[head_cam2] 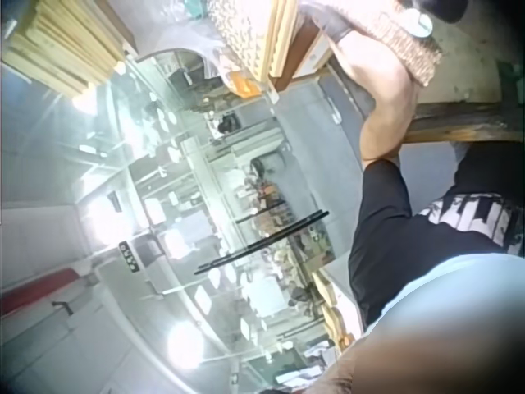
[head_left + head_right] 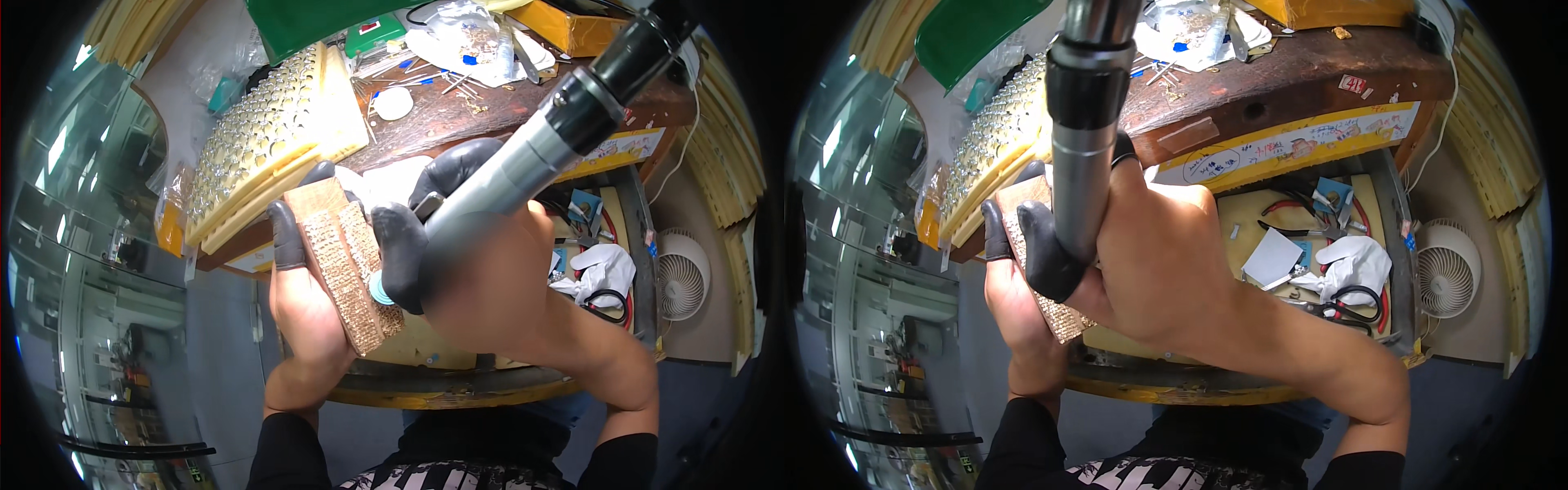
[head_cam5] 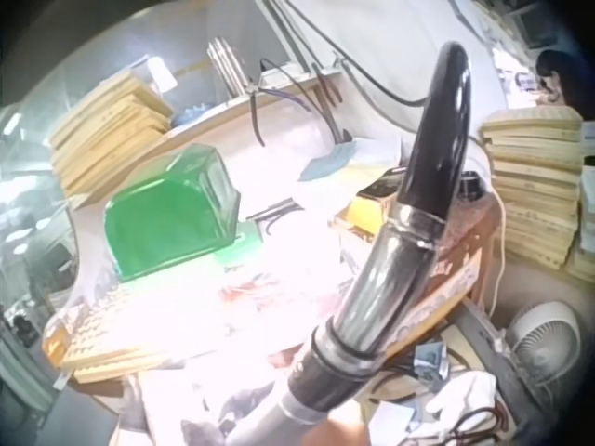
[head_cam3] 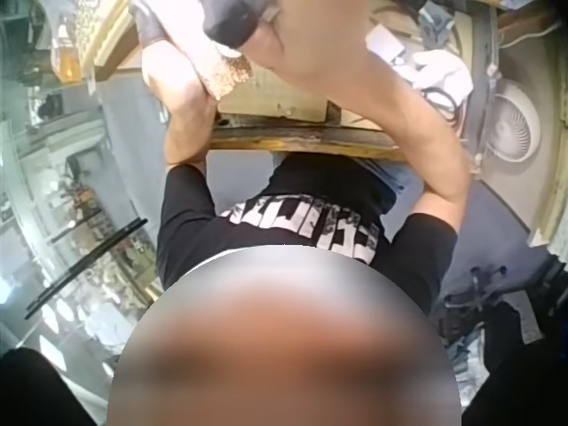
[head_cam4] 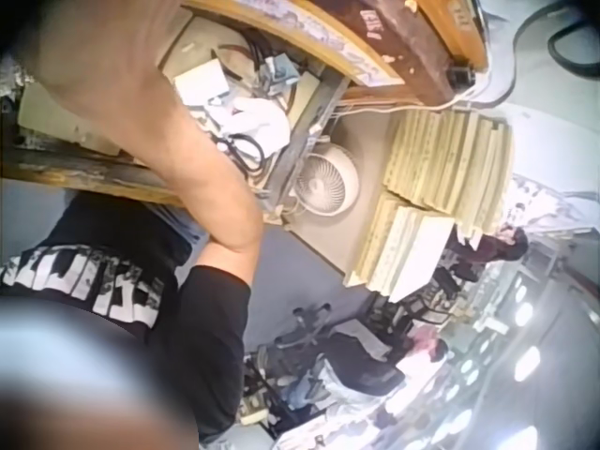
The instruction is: Polishing a jewelry component using a rotary tool.
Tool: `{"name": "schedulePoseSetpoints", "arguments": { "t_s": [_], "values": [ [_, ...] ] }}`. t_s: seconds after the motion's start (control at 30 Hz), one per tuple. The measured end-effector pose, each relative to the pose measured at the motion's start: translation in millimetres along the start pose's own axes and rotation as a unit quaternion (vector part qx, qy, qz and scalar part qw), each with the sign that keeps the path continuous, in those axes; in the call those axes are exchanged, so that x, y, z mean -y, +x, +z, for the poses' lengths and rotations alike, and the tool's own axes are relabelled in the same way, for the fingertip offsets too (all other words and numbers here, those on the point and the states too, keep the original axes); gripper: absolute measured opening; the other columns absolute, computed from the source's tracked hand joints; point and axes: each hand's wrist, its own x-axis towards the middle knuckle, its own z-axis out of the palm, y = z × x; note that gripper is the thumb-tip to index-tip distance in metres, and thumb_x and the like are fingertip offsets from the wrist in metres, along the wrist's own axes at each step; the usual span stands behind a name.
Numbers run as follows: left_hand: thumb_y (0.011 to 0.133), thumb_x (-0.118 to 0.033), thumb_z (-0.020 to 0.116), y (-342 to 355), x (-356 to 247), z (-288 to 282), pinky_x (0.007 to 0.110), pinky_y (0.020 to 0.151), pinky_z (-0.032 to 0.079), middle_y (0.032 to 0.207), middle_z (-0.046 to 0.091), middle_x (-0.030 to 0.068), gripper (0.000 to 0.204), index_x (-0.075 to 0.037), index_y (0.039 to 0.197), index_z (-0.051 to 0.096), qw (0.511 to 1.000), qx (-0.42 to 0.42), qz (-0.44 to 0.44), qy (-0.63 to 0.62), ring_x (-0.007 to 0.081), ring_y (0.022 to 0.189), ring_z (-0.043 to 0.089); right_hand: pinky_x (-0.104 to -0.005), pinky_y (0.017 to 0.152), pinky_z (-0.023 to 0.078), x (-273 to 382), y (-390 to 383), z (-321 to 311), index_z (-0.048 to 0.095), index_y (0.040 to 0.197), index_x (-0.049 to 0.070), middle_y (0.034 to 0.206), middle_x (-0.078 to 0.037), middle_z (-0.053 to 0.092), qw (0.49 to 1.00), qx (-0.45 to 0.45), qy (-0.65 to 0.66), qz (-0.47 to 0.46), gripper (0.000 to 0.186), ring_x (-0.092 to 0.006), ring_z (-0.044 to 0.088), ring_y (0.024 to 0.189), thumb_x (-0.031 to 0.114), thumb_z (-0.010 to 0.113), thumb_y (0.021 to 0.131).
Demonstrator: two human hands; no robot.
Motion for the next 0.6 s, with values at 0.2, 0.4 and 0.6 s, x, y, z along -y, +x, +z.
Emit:
{"name": "schedulePoseSetpoints", "arguments": {
  "t_s": [0.2,0.4,0.6],
  "values": [
    [0.108,-0.048,0.033,2.5,1.6,-1.5,0.038,0.101,0.045,0.117,0.058,0.0076,0.058,-0.001,0.139,0.046,1.000,0.008,-0.001,-0.023,0.0200,0.110,0.058,-0.0317,0.054,0.048,5.6,2.3,2.8,0.061,0.077,0.002,0.068,-0.008,0.057,1.000,-0.005,-0.016,-0.014,0.022,-0.0209,0.058,0.055,0.015,0.076,0.083],
    [0.108,-0.047,0.033,0.9,2.0,2.2,0.037,0.100,0.045,0.114,0.057,0.0073,0.057,-0.001,0.137,0.047,1.000,0.013,0.010,-0.014,0.0196,0.107,0.057,-0.0318,0.055,0.048,0.6,0.9,0.9,0.061,0.078,0.001,0.069,-0.008,0.058,1.000,0.005,-0.029,-0.007,0.023,-0.0215,0.058,0.056,0.017,0.077,0.083],
    [0.108,-0.047,0.033,0.1,0.7,-0.2,0.038,0.100,0.045,0.115,0.057,0.0075,0.056,-0.001,0.136,0.048,1.000,0.009,0.001,-0.018,0.0198,0.109,0.056,-0.0320,0.054,0.048,3.4,1.4,3.7,0.061,0.076,0.001,0.069,-0.009,0.058,1.000,-0.004,-0.028,-0.004,0.022,-0.0214,0.059,0.056,0.016,0.076,0.083]
  ]
}}
